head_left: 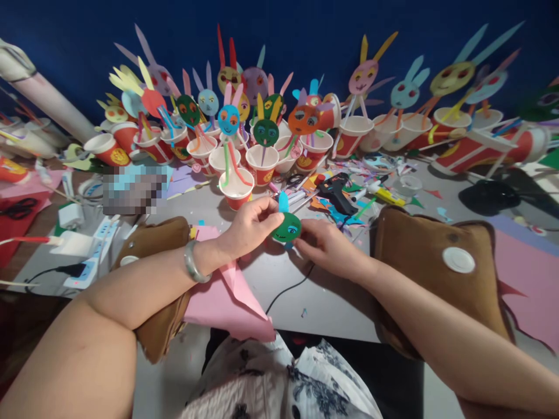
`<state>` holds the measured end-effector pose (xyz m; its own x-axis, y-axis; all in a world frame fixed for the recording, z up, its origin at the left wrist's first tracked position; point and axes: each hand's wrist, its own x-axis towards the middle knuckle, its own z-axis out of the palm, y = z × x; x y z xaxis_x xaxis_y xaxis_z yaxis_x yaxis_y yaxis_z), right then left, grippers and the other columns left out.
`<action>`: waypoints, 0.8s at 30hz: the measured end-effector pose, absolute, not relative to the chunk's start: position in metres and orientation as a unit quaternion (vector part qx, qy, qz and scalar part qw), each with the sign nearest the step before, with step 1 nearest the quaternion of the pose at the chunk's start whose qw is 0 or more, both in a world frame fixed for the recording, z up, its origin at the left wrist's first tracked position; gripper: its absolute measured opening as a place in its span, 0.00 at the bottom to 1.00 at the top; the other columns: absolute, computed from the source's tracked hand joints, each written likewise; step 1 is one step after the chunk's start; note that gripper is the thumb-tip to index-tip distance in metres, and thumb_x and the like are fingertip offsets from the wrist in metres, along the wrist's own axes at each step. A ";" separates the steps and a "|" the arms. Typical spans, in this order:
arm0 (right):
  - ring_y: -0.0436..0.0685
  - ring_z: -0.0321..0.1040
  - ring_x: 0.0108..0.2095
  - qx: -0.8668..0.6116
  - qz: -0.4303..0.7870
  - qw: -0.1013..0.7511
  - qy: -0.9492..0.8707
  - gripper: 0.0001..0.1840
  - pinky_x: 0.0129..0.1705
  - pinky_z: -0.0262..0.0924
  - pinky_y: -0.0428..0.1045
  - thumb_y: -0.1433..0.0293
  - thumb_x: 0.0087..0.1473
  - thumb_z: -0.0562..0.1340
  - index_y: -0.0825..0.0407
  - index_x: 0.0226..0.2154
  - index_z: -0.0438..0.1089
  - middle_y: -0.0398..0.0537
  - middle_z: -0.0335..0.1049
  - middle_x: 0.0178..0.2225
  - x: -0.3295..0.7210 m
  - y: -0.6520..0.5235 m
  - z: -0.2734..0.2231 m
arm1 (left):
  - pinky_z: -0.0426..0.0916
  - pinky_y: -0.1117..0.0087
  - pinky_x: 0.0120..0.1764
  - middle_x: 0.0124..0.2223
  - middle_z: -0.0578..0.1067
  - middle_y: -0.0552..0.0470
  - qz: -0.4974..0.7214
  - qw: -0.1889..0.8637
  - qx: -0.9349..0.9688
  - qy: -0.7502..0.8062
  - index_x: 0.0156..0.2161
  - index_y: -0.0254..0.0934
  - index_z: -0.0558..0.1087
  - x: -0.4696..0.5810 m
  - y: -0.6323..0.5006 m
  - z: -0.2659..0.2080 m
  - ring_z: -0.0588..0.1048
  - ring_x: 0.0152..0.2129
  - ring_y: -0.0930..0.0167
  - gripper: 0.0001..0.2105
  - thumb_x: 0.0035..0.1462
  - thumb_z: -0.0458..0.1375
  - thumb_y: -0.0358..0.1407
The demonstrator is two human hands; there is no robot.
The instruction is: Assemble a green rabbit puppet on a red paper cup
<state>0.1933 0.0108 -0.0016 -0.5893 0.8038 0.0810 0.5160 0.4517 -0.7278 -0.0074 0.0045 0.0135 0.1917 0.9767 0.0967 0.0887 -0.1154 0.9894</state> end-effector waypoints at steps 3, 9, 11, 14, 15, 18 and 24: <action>0.51 0.63 0.24 -0.470 0.376 0.295 -0.742 0.07 0.28 0.56 0.47 0.67 0.54 0.62 0.50 0.27 0.66 0.42 0.69 0.23 0.201 0.018 0.004 | 0.62 0.76 0.28 0.25 0.64 0.59 0.444 0.519 0.580 0.444 0.27 0.36 0.65 -0.006 0.003 0.014 0.63 0.23 0.78 0.07 0.54 0.57 0.34; 0.53 0.67 0.25 -0.491 0.455 0.375 -0.641 0.10 0.28 0.62 0.48 0.64 0.48 0.69 0.49 0.28 0.67 0.43 0.71 0.25 0.209 0.024 0.008 | 0.61 0.77 0.26 0.25 0.66 0.59 0.411 0.547 0.567 0.459 0.28 0.36 0.65 -0.003 -0.001 0.014 0.64 0.23 0.79 0.07 0.54 0.58 0.34; 0.53 0.67 0.25 -0.490 0.470 0.382 -0.627 0.12 0.27 0.63 0.48 0.64 0.45 0.71 0.49 0.28 0.67 0.42 0.70 0.24 0.209 0.024 0.007 | 0.60 0.78 0.23 0.24 0.65 0.59 0.397 0.554 0.563 0.467 0.27 0.36 0.65 -0.003 -0.002 0.012 0.64 0.20 0.79 0.07 0.54 0.58 0.34; 0.52 0.68 0.25 -0.480 0.494 0.390 -0.611 0.14 0.27 0.64 0.48 0.63 0.44 0.72 0.49 0.30 0.68 0.41 0.70 0.24 0.207 0.022 0.006 | 0.61 0.78 0.20 0.23 0.64 0.61 0.377 0.589 0.537 0.472 0.29 0.37 0.64 -0.001 -0.004 0.009 0.65 0.16 0.80 0.06 0.55 0.58 0.34; 0.52 0.68 0.25 -0.476 0.499 0.392 -0.608 0.15 0.27 0.64 0.48 0.63 0.44 0.72 0.49 0.31 0.68 0.41 0.70 0.24 0.207 0.021 0.007 | 0.62 0.78 0.19 0.23 0.65 0.61 0.371 0.600 0.526 0.475 0.30 0.37 0.64 -0.001 -0.005 0.009 0.66 0.16 0.79 0.06 0.55 0.58 0.33; 0.51 0.67 0.25 -0.471 0.502 0.396 -0.608 0.15 0.26 0.62 0.46 0.63 0.44 0.71 0.50 0.31 0.68 0.41 0.70 0.25 0.205 0.020 0.009 | 0.66 0.77 0.18 0.24 0.67 0.60 0.353 0.622 0.502 0.487 0.31 0.37 0.64 0.001 -0.006 0.010 0.69 0.16 0.78 0.06 0.54 0.59 0.32; 0.50 0.67 0.25 -0.467 0.499 0.395 -0.613 0.14 0.26 0.63 0.46 0.65 0.45 0.71 0.51 0.31 0.69 0.42 0.71 0.25 0.204 0.020 0.009 | 0.70 0.76 0.19 0.25 0.71 0.58 0.332 0.651 0.488 0.477 0.32 0.36 0.63 0.003 -0.007 0.006 0.73 0.16 0.76 0.06 0.55 0.58 0.30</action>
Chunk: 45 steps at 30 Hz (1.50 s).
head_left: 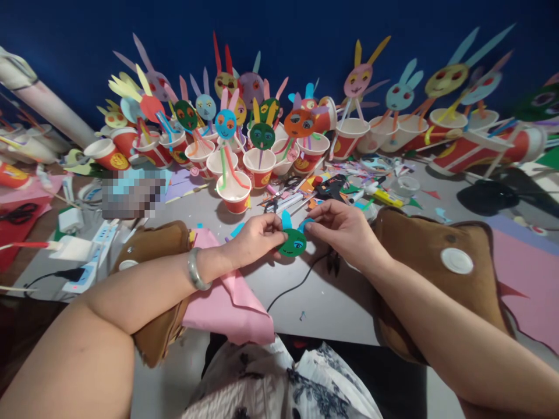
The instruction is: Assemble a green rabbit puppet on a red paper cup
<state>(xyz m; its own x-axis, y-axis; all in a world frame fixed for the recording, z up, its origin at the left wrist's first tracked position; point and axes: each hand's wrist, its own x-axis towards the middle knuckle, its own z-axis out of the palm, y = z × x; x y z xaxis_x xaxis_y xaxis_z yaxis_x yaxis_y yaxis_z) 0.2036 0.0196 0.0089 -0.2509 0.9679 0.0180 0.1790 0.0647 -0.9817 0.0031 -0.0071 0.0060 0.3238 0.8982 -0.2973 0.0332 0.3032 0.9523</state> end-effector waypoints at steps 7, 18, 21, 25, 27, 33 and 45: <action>0.50 0.67 0.25 -0.468 0.511 0.391 -0.606 0.14 0.25 0.61 0.45 0.64 0.44 0.72 0.51 0.32 0.69 0.43 0.72 0.26 0.201 0.017 0.008 | 0.71 0.77 0.20 0.24 0.71 0.57 0.331 0.656 0.483 0.476 0.31 0.35 0.64 0.004 -0.007 0.002 0.74 0.17 0.76 0.06 0.56 0.58 0.27; 0.48 0.64 0.23 -0.460 0.520 0.395 -0.601 0.13 0.23 0.59 0.44 0.66 0.44 0.71 0.52 0.31 0.70 0.41 0.70 0.24 0.201 0.016 0.007 | 0.71 0.76 0.20 0.22 0.71 0.57 0.330 0.658 0.480 0.477 0.31 0.34 0.64 0.006 -0.007 0.003 0.74 0.16 0.75 0.06 0.55 0.57 0.25; 0.48 0.63 0.22 -0.455 0.525 0.395 -0.601 0.12 0.22 0.58 0.44 0.67 0.45 0.71 0.52 0.31 0.70 0.41 0.69 0.23 0.201 0.015 0.006 | 0.71 0.76 0.20 0.22 0.71 0.57 0.329 0.659 0.478 0.479 0.30 0.35 0.64 0.006 -0.007 0.003 0.74 0.15 0.75 0.06 0.55 0.57 0.25; 0.47 0.63 0.22 -0.455 0.530 0.394 -0.596 0.12 0.22 0.57 0.44 0.67 0.44 0.71 0.51 0.31 0.69 0.41 0.69 0.23 0.200 0.015 0.006 | 0.70 0.77 0.20 0.22 0.71 0.57 0.327 0.660 0.476 0.480 0.30 0.35 0.64 0.006 -0.007 0.004 0.74 0.15 0.76 0.07 0.55 0.57 0.24; 0.47 0.63 0.21 -0.456 0.533 0.395 -0.594 0.12 0.21 0.57 0.44 0.67 0.44 0.71 0.51 0.31 0.69 0.41 0.69 0.23 0.200 0.015 0.007 | 0.70 0.77 0.20 0.21 0.71 0.58 0.329 0.660 0.477 0.478 0.30 0.34 0.64 0.006 -0.007 0.004 0.74 0.15 0.76 0.07 0.55 0.57 0.24; 0.47 0.63 0.21 -0.453 0.541 0.395 -0.589 0.14 0.22 0.58 0.44 0.66 0.44 0.72 0.52 0.31 0.69 0.40 0.69 0.23 0.199 0.014 0.010 | 0.70 0.77 0.19 0.21 0.70 0.58 0.338 0.662 0.474 0.472 0.30 0.34 0.64 0.006 -0.007 0.001 0.74 0.15 0.76 0.07 0.55 0.59 0.25; 0.46 0.62 0.23 -0.430 0.549 0.397 -0.597 0.16 0.23 0.58 0.44 0.66 0.44 0.73 0.52 0.33 0.69 0.41 0.69 0.27 0.199 0.014 0.007 | 0.72 0.74 0.20 0.21 0.71 0.58 0.335 0.657 0.483 0.471 0.30 0.35 0.64 0.004 -0.007 0.000 0.74 0.15 0.74 0.06 0.54 0.58 0.27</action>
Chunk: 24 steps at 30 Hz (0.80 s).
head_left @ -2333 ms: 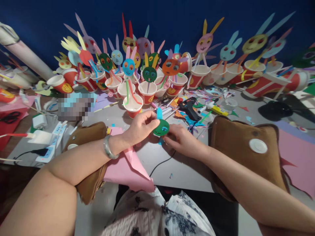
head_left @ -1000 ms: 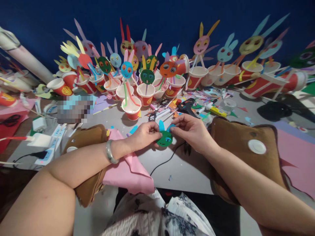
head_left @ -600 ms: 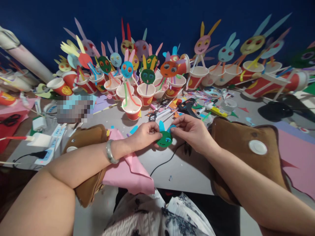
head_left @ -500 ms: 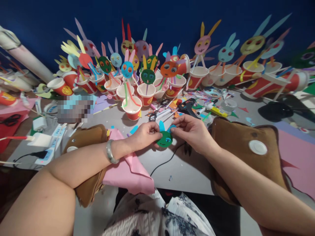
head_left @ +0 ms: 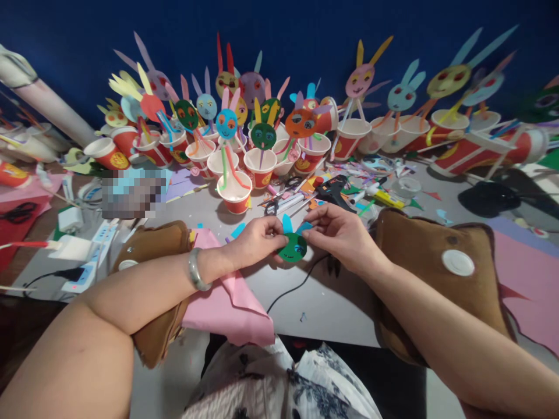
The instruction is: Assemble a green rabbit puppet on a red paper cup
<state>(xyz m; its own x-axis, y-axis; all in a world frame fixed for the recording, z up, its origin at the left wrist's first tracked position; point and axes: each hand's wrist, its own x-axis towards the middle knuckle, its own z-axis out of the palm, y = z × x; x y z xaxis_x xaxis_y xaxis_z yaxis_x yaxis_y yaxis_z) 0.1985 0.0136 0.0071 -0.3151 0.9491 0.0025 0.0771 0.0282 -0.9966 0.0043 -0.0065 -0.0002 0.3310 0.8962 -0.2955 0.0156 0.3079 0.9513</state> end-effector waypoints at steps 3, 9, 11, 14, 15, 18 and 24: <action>0.47 0.64 0.25 -0.417 0.549 0.406 -0.600 0.19 0.26 0.61 0.45 0.67 0.41 0.74 0.51 0.34 0.69 0.42 0.70 0.29 0.198 0.014 0.005 | 0.72 0.75 0.20 0.22 0.71 0.58 0.337 0.658 0.483 0.468 0.30 0.35 0.64 0.004 -0.006 0.000 0.74 0.15 0.75 0.06 0.54 0.58 0.26; 0.49 0.68 0.28 -0.415 0.558 0.403 -0.595 0.21 0.29 0.64 0.46 0.68 0.41 0.74 0.50 0.37 0.67 0.44 0.71 0.31 0.197 0.014 0.003 | 0.70 0.78 0.19 0.21 0.70 0.59 0.342 0.652 0.487 0.469 0.29 0.35 0.64 0.005 -0.007 0.002 0.74 0.15 0.76 0.07 0.54 0.58 0.25; 0.50 0.69 0.28 -0.416 0.559 0.402 -0.594 0.22 0.29 0.64 0.46 0.69 0.41 0.74 0.50 0.39 0.67 0.44 0.72 0.31 0.197 0.014 0.003 | 0.69 0.79 0.19 0.21 0.70 0.59 0.344 0.651 0.487 0.470 0.29 0.34 0.64 0.005 -0.007 0.002 0.74 0.15 0.77 0.07 0.54 0.58 0.25; 0.49 0.69 0.28 -0.421 0.558 0.397 -0.594 0.23 0.29 0.65 0.46 0.69 0.41 0.73 0.50 0.40 0.66 0.43 0.72 0.31 0.197 0.014 0.003 | 0.69 0.79 0.20 0.22 0.70 0.58 0.338 0.656 0.483 0.471 0.30 0.34 0.64 0.006 -0.007 0.003 0.74 0.15 0.77 0.07 0.54 0.57 0.24; 0.49 0.69 0.28 -0.421 0.559 0.396 -0.595 0.23 0.29 0.65 0.45 0.70 0.41 0.73 0.50 0.40 0.66 0.43 0.72 0.31 0.197 0.014 0.004 | 0.70 0.79 0.20 0.23 0.71 0.58 0.334 0.659 0.482 0.471 0.30 0.34 0.64 0.006 -0.007 0.003 0.74 0.16 0.77 0.07 0.54 0.57 0.24; 0.49 0.69 0.28 -0.422 0.564 0.394 -0.591 0.24 0.30 0.64 0.45 0.70 0.41 0.73 0.50 0.40 0.65 0.42 0.71 0.30 0.198 0.014 0.004 | 0.72 0.76 0.21 0.25 0.72 0.57 0.312 0.662 0.485 0.479 0.31 0.35 0.64 0.005 -0.007 0.004 0.75 0.17 0.76 0.05 0.54 0.57 0.26; 0.50 0.69 0.28 -0.424 0.566 0.390 -0.590 0.25 0.32 0.65 0.46 0.70 0.40 0.72 0.49 0.41 0.65 0.41 0.71 0.29 0.197 0.014 0.004 | 0.71 0.75 0.23 0.30 0.72 0.55 0.293 0.652 0.520 0.468 0.37 0.34 0.70 0.002 -0.006 0.006 0.73 0.21 0.77 0.05 0.52 0.59 0.30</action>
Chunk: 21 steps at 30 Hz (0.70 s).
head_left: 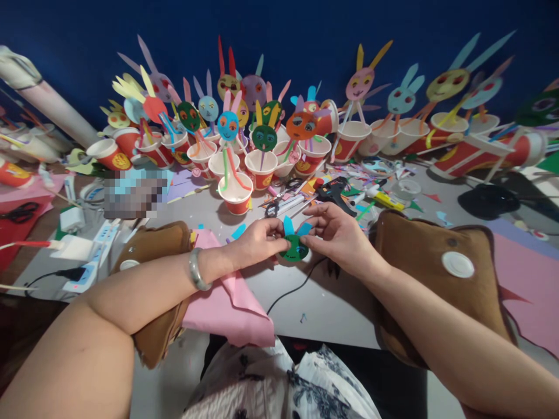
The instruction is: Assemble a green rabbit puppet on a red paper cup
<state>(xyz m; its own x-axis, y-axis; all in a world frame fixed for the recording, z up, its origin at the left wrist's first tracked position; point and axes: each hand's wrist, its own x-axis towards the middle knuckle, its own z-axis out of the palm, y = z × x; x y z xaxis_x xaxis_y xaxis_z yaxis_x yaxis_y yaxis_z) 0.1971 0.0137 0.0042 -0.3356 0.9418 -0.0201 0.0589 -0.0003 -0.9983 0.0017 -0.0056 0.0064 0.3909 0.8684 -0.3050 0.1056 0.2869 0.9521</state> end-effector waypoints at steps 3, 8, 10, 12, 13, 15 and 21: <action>0.50 0.69 0.28 -0.417 0.582 0.385 -0.582 0.26 0.31 0.65 0.46 0.70 0.39 0.73 0.49 0.41 0.64 0.40 0.71 0.28 0.196 0.014 0.004 | 0.68 0.77 0.26 0.29 0.72 0.55 0.308 0.641 0.538 0.453 0.36 0.32 0.73 0.001 -0.005 0.006 0.71 0.23 0.78 0.06 0.51 0.61 0.30; 0.49 0.68 0.26 -0.412 0.597 0.380 -0.575 0.26 0.30 0.64 0.45 0.71 0.39 0.73 0.50 0.41 0.64 0.39 0.72 0.28 0.194 0.012 0.004 | 0.64 0.75 0.28 0.26 0.70 0.56 0.318 0.622 0.550 0.458 0.32 0.31 0.72 0.000 -0.004 0.000 0.69 0.24 0.77 0.07 0.50 0.64 0.34; 0.49 0.68 0.26 -0.411 0.598 0.383 -0.572 0.26 0.30 0.64 0.45 0.71 0.39 0.73 0.50 0.41 0.64 0.40 0.72 0.28 0.193 0.012 0.003 | 0.64 0.74 0.29 0.27 0.71 0.55 0.322 0.619 0.552 0.457 0.32 0.31 0.72 0.000 -0.003 -0.004 0.68 0.24 0.76 0.08 0.50 0.64 0.35; 0.49 0.69 0.27 -0.411 0.600 0.385 -0.568 0.27 0.30 0.65 0.46 0.71 0.39 0.73 0.50 0.42 0.64 0.40 0.72 0.28 0.193 0.011 0.002 | 0.65 0.73 0.31 0.28 0.71 0.54 0.328 0.620 0.552 0.451 0.31 0.31 0.72 0.000 -0.003 -0.007 0.69 0.25 0.76 0.09 0.51 0.64 0.36; 0.49 0.69 0.27 -0.412 0.601 0.385 -0.567 0.27 0.31 0.66 0.46 0.70 0.39 0.74 0.50 0.42 0.64 0.40 0.72 0.29 0.193 0.011 0.001 | 0.66 0.72 0.32 0.28 0.72 0.53 0.332 0.621 0.551 0.447 0.31 0.31 0.72 0.000 -0.003 -0.008 0.69 0.26 0.75 0.09 0.51 0.64 0.36; 0.50 0.70 0.27 -0.413 0.598 0.385 -0.569 0.27 0.31 0.67 0.47 0.69 0.39 0.74 0.50 0.41 0.65 0.41 0.72 0.29 0.192 0.011 0.000 | 0.67 0.72 0.33 0.29 0.72 0.53 0.336 0.625 0.549 0.442 0.31 0.31 0.72 0.000 -0.003 -0.009 0.69 0.26 0.75 0.10 0.50 0.64 0.37; 0.51 0.70 0.27 -0.421 0.569 0.393 -0.587 0.26 0.31 0.66 0.47 0.65 0.41 0.75 0.50 0.41 0.67 0.43 0.74 0.30 0.195 0.011 0.003 | 0.67 0.72 0.33 0.28 0.72 0.53 0.336 0.618 0.548 0.452 0.30 0.30 0.73 0.000 -0.002 -0.008 0.69 0.25 0.76 0.08 0.50 0.64 0.35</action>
